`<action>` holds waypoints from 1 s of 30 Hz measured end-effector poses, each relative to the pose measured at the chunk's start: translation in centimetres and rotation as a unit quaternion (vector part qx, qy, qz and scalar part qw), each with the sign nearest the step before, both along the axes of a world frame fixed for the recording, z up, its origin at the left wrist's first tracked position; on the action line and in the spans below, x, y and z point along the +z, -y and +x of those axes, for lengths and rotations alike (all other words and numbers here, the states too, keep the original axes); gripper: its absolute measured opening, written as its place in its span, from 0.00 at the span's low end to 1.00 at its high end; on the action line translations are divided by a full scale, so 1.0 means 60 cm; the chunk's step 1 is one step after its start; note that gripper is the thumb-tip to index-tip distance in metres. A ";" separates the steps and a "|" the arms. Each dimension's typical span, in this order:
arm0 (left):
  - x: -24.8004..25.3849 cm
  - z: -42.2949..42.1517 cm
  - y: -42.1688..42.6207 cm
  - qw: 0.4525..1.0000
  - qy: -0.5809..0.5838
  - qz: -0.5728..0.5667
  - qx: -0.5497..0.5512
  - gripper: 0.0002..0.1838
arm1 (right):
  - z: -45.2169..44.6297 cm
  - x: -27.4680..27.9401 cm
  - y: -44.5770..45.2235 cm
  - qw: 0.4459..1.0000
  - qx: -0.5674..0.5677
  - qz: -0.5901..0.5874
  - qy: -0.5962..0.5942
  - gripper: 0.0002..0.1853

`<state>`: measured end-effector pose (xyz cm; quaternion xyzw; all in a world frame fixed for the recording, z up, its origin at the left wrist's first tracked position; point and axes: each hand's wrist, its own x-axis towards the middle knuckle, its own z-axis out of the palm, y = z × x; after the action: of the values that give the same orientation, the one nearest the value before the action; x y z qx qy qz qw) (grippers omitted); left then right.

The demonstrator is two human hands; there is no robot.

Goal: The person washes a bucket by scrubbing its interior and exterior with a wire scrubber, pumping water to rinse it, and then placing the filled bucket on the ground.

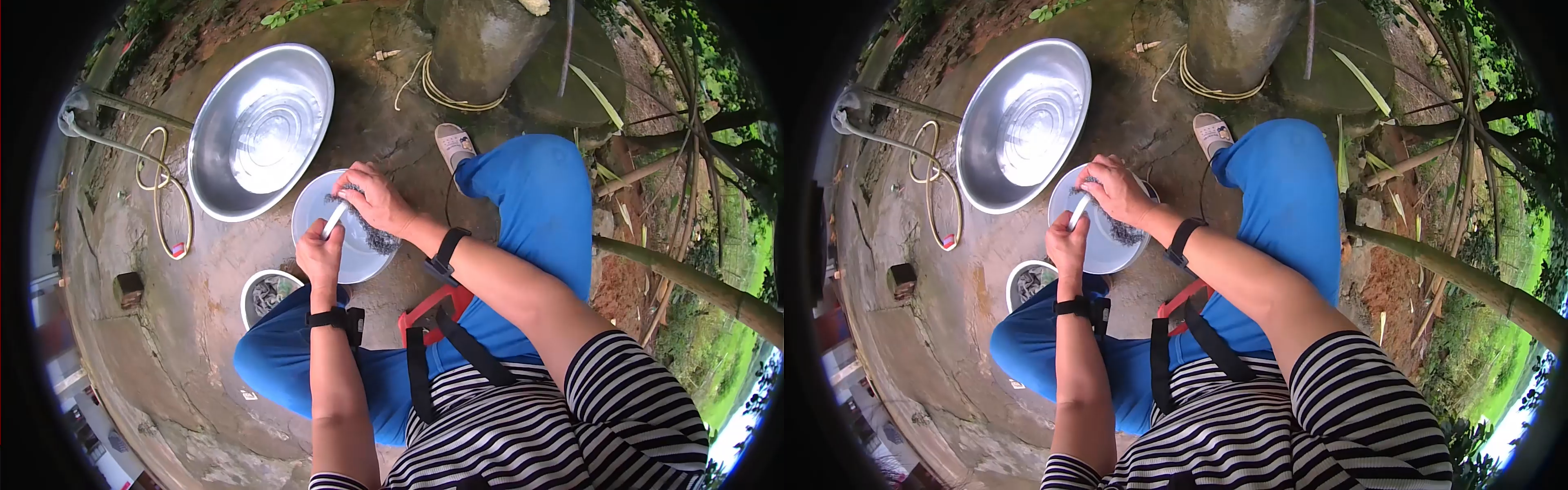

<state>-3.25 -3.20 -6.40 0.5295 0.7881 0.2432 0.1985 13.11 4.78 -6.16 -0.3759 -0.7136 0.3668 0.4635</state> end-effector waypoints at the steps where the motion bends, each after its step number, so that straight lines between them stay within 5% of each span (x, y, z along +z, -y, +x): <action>1: 0.002 -0.002 0.002 0.999 0.032 -0.007 0.001 0.14 | 0.001 -0.030 -0.001 0.999 -0.012 -0.029 -0.030 0.02; 4: -0.001 -0.002 -0.005 0.997 0.078 -0.006 0.000 0.14 | 0.045 -0.179 -0.025 0.992 -0.078 -0.083 0.059 0.03; 8: 0.015 0.010 -0.005 0.996 0.059 -0.054 -0.045 0.16 | 0.086 -0.183 -0.049 0.938 -0.191 -0.288 -0.001 0.08; 13: 0.031 -0.001 0.002 0.997 0.047 -0.018 -0.057 0.14 | 0.136 -0.168 -0.056 0.876 -0.394 -0.276 0.030 0.08; 16: 0.031 -0.017 0.005 0.999 0.023 -0.019 -0.041 0.17 | 0.123 -0.150 -0.044 0.929 -0.327 -0.161 0.062 0.07; 18: 0.016 -0.031 0.004 0.997 0.023 -0.065 -0.018 0.21 | 0.088 -0.116 -0.021 0.946 -0.261 -0.187 0.047 0.05; 21: 0.000 -0.024 0.005 0.999 0.046 -0.020 -0.011 0.23 | 0.060 -0.162 0.051 0.970 -0.197 -0.110 0.094 0.11; 26: -0.010 -0.008 -0.003 0.998 0.068 -0.007 0.003 0.24 | 0.051 -0.163 0.116 0.957 -0.206 -0.136 0.152 0.14; 30: -0.039 -0.007 -0.013 0.972 0.225 0.066 0.011 0.24 | 0.048 -0.089 0.073 0.944 -0.266 -0.186 0.052 0.09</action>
<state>-3.66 -2.41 -8.76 0.4644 0.7114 0.4095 0.3325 16.01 0.38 -11.47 -0.6503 -0.5299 0.3358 0.4285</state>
